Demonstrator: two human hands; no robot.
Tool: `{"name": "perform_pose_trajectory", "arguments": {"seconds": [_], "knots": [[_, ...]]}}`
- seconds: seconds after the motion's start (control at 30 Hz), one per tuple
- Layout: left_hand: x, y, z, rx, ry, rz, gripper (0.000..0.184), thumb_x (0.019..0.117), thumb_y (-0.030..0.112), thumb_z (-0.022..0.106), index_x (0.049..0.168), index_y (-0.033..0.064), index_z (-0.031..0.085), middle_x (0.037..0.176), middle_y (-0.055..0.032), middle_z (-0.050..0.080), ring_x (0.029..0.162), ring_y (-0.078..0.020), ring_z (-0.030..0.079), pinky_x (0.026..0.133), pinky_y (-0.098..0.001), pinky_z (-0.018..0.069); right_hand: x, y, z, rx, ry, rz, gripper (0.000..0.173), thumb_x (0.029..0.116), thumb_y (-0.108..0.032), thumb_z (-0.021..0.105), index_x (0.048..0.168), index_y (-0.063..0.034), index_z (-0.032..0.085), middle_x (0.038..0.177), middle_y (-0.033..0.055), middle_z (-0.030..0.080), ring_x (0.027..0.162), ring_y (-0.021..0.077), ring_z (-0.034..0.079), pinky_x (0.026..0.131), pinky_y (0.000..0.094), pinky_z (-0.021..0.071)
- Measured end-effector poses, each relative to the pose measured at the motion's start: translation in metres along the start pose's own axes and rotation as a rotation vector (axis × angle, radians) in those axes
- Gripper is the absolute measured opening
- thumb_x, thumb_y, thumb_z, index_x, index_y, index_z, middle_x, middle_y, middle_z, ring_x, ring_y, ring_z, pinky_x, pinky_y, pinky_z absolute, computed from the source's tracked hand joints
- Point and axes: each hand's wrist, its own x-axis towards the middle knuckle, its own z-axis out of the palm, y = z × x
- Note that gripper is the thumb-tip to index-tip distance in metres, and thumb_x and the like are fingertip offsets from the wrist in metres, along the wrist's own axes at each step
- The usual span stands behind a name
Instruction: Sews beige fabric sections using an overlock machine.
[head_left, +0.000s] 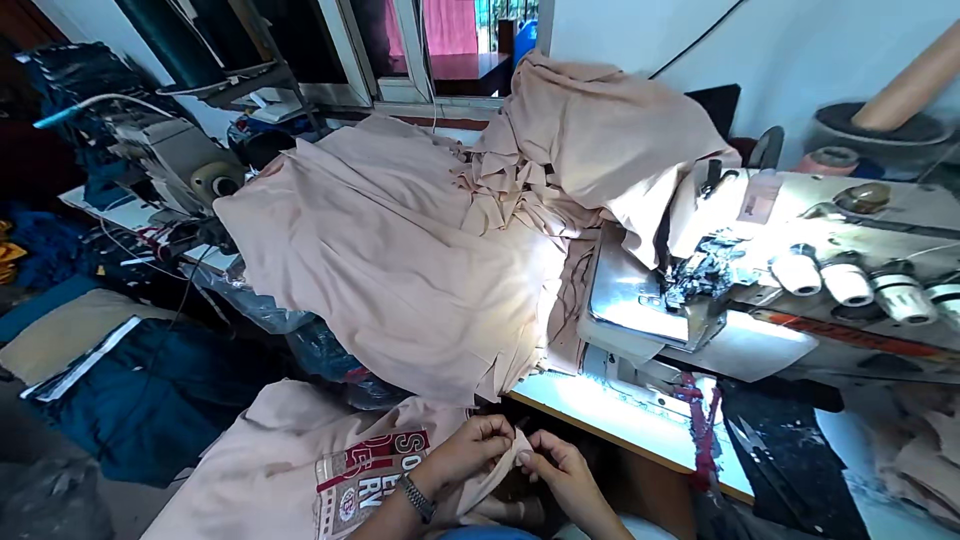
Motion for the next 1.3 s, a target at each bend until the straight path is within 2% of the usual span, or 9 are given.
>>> {"name": "perform_pose_trajectory", "arguments": {"seconds": [0.23,0.4,0.57,0.7,0.83,0.97,1.13,1.23,1.3], "knots": [[-0.001,0.006,0.003,0.179,0.151,0.108,0.016,0.1001,0.011,0.05,0.094,0.0024,0.061,0.084,-0.0002,0.055,0.075,-0.0036,0.052,0.071,-0.0215,0.0443,-0.015,0.011,-0.017,-0.138,-0.206,0.125,0.019,0.0981,-0.021,0.062,0.087,-0.0056,0.064,0.071,-0.0039,0.059,0.062,0.0031,0.057,0.062,0.0227,0.0502],[-0.003,0.015,-0.007,0.234,0.114,0.138,0.017,0.1008,0.012,0.05,0.096,0.0013,0.063,0.086,-0.0012,0.058,0.077,-0.0037,0.053,0.072,-0.021,0.0455,-0.035,0.01,-0.025,-0.65,-0.284,0.248,0.029,0.0974,-0.02,0.067,0.105,0.0077,0.07,0.099,0.0264,0.071,0.097,0.0423,0.069,0.09,0.0619,0.0526],[-0.016,0.022,0.005,0.259,0.04,0.259,0.018,0.1001,0.009,0.05,0.095,-0.002,0.063,0.086,-0.0052,0.058,0.077,-0.0058,0.054,0.071,-0.022,0.0453,-0.009,-0.014,0.004,-0.563,0.085,-0.501,0.052,0.0877,-0.01,0.076,0.136,-0.0013,0.06,0.133,0.0187,0.064,0.08,0.0195,0.072,0.066,0.0346,0.0618],[-0.042,0.009,0.007,0.278,0.236,0.351,0.032,0.0985,0.024,0.066,0.113,-0.0034,0.057,0.108,-0.0127,0.062,0.099,-0.0139,0.062,0.09,-0.0322,0.0526,0.023,-0.03,0.027,-0.478,-0.025,-0.624,0.012,0.0952,-0.012,0.066,0.1,-0.002,0.072,0.091,0.0096,0.073,0.081,0.0139,0.071,0.075,0.0278,0.0603],[-0.093,0.014,-0.007,0.603,0.471,0.048,0.049,0.0856,0.009,0.075,0.129,-0.0064,0.058,0.125,-0.0251,0.063,0.117,-0.036,0.064,0.101,-0.054,0.0515,0.029,-0.072,0.073,-0.446,-0.299,-0.775,0.016,0.0987,-0.011,0.062,0.097,-0.0001,0.074,0.095,0.0139,0.074,0.086,0.0234,0.074,0.076,0.0399,0.0613],[-0.157,0.0,-0.053,0.819,0.888,-0.061,0.035,0.0853,0.002,0.068,0.119,-0.0074,0.062,0.116,-0.0272,0.064,0.101,-0.04,0.067,0.088,-0.0571,0.0559,0.015,-0.121,0.105,-0.287,-0.435,-1.016,0.016,0.0939,-0.001,0.057,0.094,0.0046,0.072,0.086,0.0177,0.07,0.077,0.0259,0.069,0.07,0.0347,0.0576],[-0.252,0.036,-0.093,0.946,1.176,-0.508,0.029,0.0909,-0.002,0.065,0.12,-0.0072,0.065,0.111,-0.0346,0.067,0.106,-0.0556,0.064,0.09,-0.0752,0.0468,-0.003,-0.156,0.059,0.011,-0.18,-0.895,0.013,0.1017,-0.014,0.062,0.096,-0.0036,0.065,0.086,0.0046,0.065,0.079,0.0041,0.063,0.073,0.0184,0.0544],[-0.294,0.045,-0.131,0.884,1.2,-0.296,0.025,0.0936,-0.002,0.062,0.117,-0.0047,0.069,0.11,-0.026,0.071,0.103,-0.0431,0.069,0.092,-0.0664,0.0512,-0.026,-0.187,0.009,-0.01,-0.06,-0.899,0.011,0.1037,-0.021,0.061,0.1,-0.011,0.063,0.086,-0.0034,0.062,0.077,-0.0037,0.059,0.072,0.0126,0.05],[-0.294,0.061,-0.156,0.584,1.242,0.069,0.028,0.1032,0.01,0.045,0.118,0.0027,0.067,0.107,-0.0035,0.072,0.095,-0.011,0.069,0.087,-0.0336,0.0582,-0.04,-0.202,-0.01,-0.022,-0.046,-0.958,0.013,0.1044,-0.021,0.06,0.104,-0.0096,0.065,0.088,-0.0027,0.064,0.082,-0.0024,0.061,0.075,0.0135,0.05]]}}
